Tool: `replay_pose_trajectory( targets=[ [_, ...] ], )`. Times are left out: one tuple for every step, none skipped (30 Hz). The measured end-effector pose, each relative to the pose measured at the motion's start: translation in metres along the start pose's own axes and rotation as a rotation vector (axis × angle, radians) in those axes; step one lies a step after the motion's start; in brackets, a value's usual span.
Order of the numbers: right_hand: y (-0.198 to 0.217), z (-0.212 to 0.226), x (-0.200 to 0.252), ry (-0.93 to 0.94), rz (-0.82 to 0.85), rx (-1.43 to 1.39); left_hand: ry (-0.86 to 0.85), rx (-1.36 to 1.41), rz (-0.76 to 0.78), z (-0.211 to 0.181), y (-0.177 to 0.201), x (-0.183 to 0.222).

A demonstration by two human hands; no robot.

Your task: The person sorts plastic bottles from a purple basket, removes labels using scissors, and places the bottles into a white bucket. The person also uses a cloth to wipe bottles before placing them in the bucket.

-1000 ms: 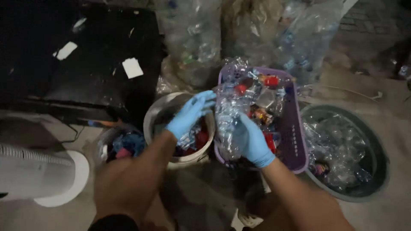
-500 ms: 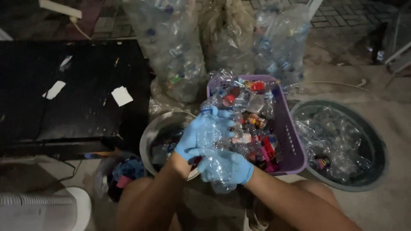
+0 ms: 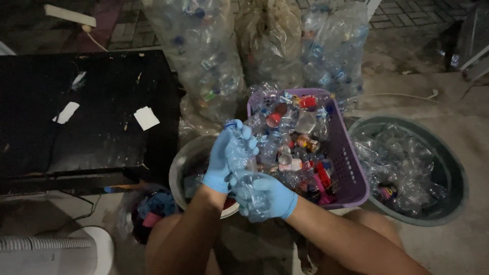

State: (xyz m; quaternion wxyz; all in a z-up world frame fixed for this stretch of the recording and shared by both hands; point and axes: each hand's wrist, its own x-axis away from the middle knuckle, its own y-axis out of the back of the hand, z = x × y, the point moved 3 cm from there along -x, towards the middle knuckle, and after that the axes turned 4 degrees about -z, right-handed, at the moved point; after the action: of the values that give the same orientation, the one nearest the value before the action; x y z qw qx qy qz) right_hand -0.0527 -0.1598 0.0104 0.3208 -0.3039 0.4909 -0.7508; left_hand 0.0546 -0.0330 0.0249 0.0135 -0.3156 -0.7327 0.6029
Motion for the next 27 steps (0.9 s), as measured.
replay_pose_trajectory(
  targets=[
    [0.002,0.0,-0.004,0.001,0.002,0.0,0.001,-0.002,0.001,-0.005,-0.021,-0.003],
    [0.006,0.0,-0.007,0.027,-0.098,0.047,0.033,-0.229,-0.259,-0.008,-0.035,-0.004],
    [0.011,0.001,-0.01,0.053,-0.199,0.095,0.066,-0.455,-0.519,-0.014,-0.049,-0.004],
    [0.009,0.004,-0.01,0.052,-0.199,0.095,0.065,-0.455,-0.52,-0.006,-0.058,-0.001],
    [0.011,0.01,-0.009,0.126,-0.303,0.198,-0.076,-0.629,-0.663,-0.005,-0.065,0.003],
    [0.012,0.016,-0.007,0.204,-0.408,0.3,-0.218,-0.802,-0.799,-0.002,-0.074,0.008],
    [0.007,0.017,-0.008,0.207,-0.411,0.3,-0.215,-0.8,-0.797,-0.005,-0.066,0.008],
    [0.002,0.021,-0.01,0.266,-0.444,0.435,-0.195,-0.956,-0.826,-0.01,-0.059,0.006],
    [-0.003,0.026,-0.011,0.325,-0.476,0.57,-0.174,-1.113,-0.852,-0.014,-0.052,0.005],
    [-0.001,0.026,-0.015,0.33,-0.477,0.572,-0.174,-1.113,-0.846,-0.011,-0.042,0.004],
    [0.002,0.029,-0.017,0.359,-0.567,0.833,-0.144,-1.285,-0.935,-0.009,-0.032,0.005],
    [0.004,0.031,-0.021,0.384,-0.654,1.095,-0.113,-1.459,-1.023,-0.008,-0.022,0.005],
    [0.008,0.036,-0.023,0.39,-0.656,1.095,-0.113,-1.46,-1.017,-0.004,-0.02,0.001],
    [0.011,0.04,-0.024,0.394,-0.733,1.377,-0.127,-1.56,-1.039,0.0,-0.02,-0.001],
    [0.013,0.043,-0.025,0.392,-0.806,1.66,-0.141,-1.659,-1.06,0.003,-0.02,-0.003],
    [0.007,0.045,-0.027,0.393,-0.81,1.66,-0.139,-1.659,-1.056,0.007,-0.021,-0.004],
    [0.002,0.047,-0.027,0.332,-0.89,1.851,-0.227,-1.699,-1.11,0.008,-0.024,-0.003],
    [-0.005,0.051,-0.029,0.268,-0.968,2.041,-0.32,-1.739,-1.161,0.008,-0.027,-0.004],
    [0.016,0.048,-0.045,0.273,-0.973,2.041,-0.322,-1.74,-1.155,0.01,-0.027,-0.006],
    [0.037,0.044,-0.06,0.231,-1.063,2.189,-0.419,-1.762,-1.21,0.011,-0.028,-0.003],
    [0.059,0.04,-0.076,0.183,-1.154,2.335,-0.517,-1.781,-1.263,0.012,-0.029,-0.001],
    [0.046,0.041,-0.067,0.184,-1.157,2.333,-0.516,-1.783,-1.26,0.014,-0.031,0.0],
    [0.031,0.042,-0.059,0.252,-1.114,2.384,-0.551,-1.797,-1.271,0.016,-0.034,0.0],
    [0.016,0.044,-0.052,0.325,-1.071,2.431,-0.588,-1.814,-1.278,0.017,-0.038,0.0],
    [0.004,0.046,-0.042,0.329,-1.077,2.427,-0.588,-1.818,-1.271,0.013,-0.038,0.0],
    [-0.008,0.047,-0.032,0.385,-0.999,2.334,-0.399,-1.713,-1.211,0.012,-0.033,-0.002],
    [-0.02,0.048,-0.021,0.437,-0.922,2.239,-0.216,-1.601,-1.146,0.012,-0.029,-0.004]
  ],
)
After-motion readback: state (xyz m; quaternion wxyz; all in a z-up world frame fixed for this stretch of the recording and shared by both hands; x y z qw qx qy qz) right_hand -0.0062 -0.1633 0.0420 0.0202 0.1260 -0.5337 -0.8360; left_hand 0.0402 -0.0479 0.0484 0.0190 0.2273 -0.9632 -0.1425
